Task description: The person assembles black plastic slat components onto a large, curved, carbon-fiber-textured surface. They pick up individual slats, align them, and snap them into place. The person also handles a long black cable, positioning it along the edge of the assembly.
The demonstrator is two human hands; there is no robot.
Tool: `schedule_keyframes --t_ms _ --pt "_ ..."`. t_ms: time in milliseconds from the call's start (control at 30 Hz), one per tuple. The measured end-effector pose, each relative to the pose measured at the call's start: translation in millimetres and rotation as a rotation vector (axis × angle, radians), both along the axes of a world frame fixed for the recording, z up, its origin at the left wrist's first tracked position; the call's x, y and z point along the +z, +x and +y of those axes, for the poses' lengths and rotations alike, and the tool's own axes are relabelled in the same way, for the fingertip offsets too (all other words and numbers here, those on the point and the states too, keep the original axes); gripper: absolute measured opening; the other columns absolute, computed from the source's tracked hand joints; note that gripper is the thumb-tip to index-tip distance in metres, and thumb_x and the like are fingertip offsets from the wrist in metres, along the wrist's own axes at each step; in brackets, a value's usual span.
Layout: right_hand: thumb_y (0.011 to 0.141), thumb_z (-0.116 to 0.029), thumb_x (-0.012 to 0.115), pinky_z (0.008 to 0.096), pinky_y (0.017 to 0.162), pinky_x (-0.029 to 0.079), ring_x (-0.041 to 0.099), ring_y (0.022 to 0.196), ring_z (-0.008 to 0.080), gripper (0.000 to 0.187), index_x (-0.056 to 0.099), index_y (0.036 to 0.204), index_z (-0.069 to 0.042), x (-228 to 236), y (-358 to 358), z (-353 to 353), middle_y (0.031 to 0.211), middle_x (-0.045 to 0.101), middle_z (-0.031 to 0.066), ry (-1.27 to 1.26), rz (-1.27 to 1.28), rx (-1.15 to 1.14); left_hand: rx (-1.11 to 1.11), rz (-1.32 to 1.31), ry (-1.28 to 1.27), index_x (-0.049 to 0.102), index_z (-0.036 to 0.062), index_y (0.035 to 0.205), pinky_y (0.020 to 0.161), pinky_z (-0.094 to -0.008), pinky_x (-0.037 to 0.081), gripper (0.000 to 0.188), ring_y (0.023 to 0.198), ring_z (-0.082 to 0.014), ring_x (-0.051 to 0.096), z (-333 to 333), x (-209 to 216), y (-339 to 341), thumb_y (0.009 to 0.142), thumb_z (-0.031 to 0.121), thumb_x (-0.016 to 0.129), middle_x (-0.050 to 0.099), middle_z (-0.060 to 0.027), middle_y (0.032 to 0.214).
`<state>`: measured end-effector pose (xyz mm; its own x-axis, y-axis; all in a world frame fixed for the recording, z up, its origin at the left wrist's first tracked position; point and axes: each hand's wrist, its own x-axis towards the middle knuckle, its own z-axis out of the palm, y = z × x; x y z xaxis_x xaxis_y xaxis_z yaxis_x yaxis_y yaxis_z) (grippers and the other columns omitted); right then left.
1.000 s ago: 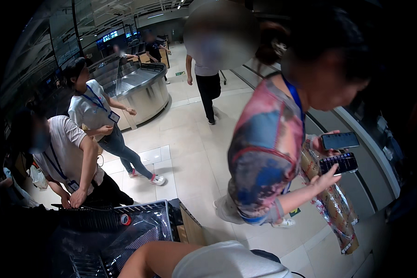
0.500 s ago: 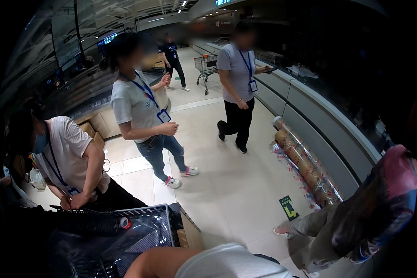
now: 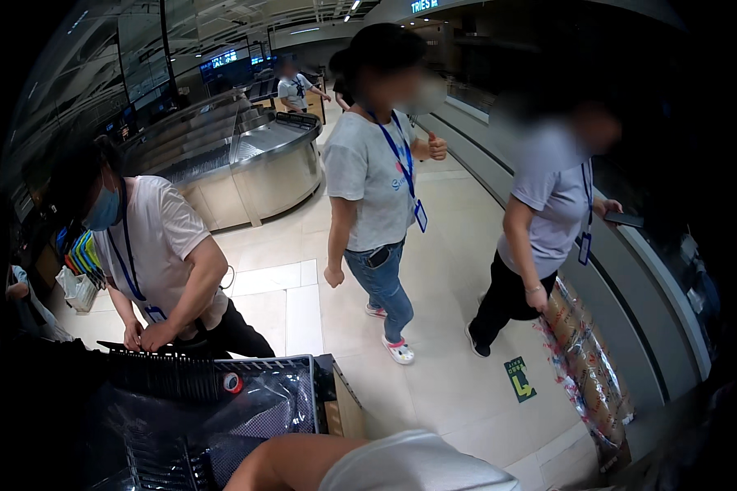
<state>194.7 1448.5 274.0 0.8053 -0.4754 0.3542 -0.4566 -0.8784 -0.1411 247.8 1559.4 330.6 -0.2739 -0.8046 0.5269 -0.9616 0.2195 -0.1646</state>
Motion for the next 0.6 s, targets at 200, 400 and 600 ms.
schedule_keyframes --t_ms 200,400,600 --pt "0.075 -0.023 0.052 0.0389 0.05 0.048 0.062 0.063 0.024 0.021 0.066 0.064 -0.013 -14.2 -1.4 -4.1 0.07 0.066 0.0044 -0.084 -0.152 0.042 -0.001 0.013 0.04 0.057 0.0014 0.07 0.057 -0.0403 0.049 0.009 0.061 -0.0316 0.058 -6.6 -0.3 2.3 0.077 0.006 0.055 0.059 -0.0162 0.069" --pt "0.071 -0.023 0.058 0.0373 0.062 0.051 0.063 0.072 0.0241 0.016 0.067 0.067 -0.011 8.7 -11.8 1.3 0.073 0.066 0.0045 -0.038 -0.062 0.029 0.082 0.032 0.198 0.059 0.0009 0.088 0.067 -0.0391 0.048 0.014 0.075 -0.032 0.059 4.0 19.1 -7.6 0.084 0.013 0.054 0.061 -0.0183 0.082" --pt "0.066 -0.025 0.062 0.0382 0.066 0.051 0.064 0.076 0.0234 0.013 0.066 0.064 -0.012 7.2 -21.2 -3.1 0.071 0.066 0.0046 -0.045 -0.034 0.139 0.156 0.146 0.253 0.058 0.0026 0.11 0.076 -0.0391 0.048 0.03 0.088 -0.0319 0.059 25.3 15.6 -0.1 0.089 0.024 0.055 0.063 -0.0162 0.097"
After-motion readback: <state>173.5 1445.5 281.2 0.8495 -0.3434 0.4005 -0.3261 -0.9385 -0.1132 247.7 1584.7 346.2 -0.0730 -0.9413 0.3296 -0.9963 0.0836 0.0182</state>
